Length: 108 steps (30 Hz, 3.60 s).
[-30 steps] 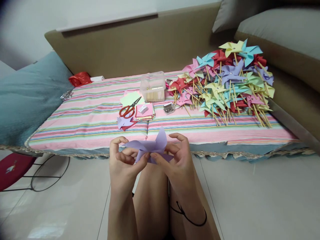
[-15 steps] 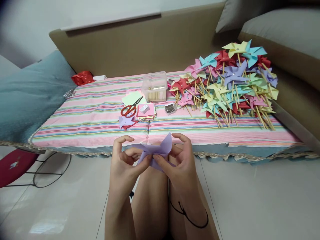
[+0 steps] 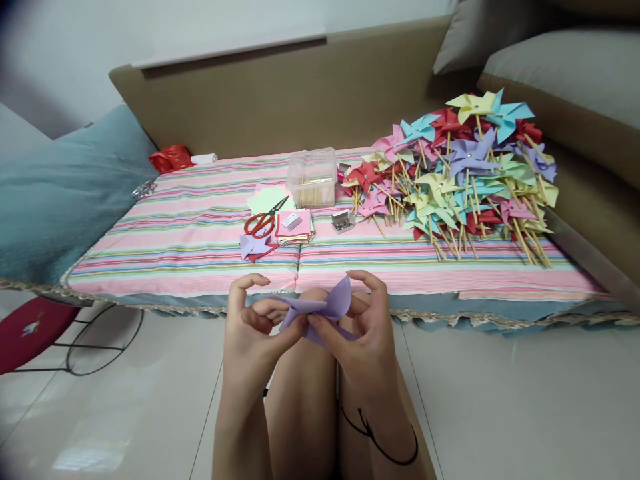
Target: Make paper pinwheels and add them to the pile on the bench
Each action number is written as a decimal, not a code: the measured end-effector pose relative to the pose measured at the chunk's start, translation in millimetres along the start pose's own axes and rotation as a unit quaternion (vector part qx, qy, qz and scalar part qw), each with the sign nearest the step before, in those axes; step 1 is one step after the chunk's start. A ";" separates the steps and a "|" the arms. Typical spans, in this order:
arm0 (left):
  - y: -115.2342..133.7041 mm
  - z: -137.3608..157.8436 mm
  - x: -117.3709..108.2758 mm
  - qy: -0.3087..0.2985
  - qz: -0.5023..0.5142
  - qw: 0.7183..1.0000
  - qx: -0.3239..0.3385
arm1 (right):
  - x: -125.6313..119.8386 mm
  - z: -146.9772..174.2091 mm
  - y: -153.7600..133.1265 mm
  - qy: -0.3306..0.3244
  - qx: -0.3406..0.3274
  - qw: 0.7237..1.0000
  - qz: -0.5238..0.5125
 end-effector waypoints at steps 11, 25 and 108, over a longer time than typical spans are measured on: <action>-0.4 0.3 -0.5 -0.009 -0.013 1.000 -0.002 | -3.1 -3.6 2.9 -0.018 -0.009 0.999 0.030; -3.6 -0.9 1.7 0.009 -0.008 1.000 -0.011 | -7.0 -2.6 -4.8 0.001 -0.067 0.996 0.065; -24.9 -3.8 5.1 -0.068 -0.038 0.994 -0.072 | -6.9 6.2 -34.0 0.002 -0.322 0.878 0.354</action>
Point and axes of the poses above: each hand's wrist, its own z-axis away from the middle knuckle, its own x-axis out of the palm, y = z × x, the point moved 8 cm from there along -z, towards the middle knuckle, and after that the axes turned 6 degrees about y, right-handed, at the moved point
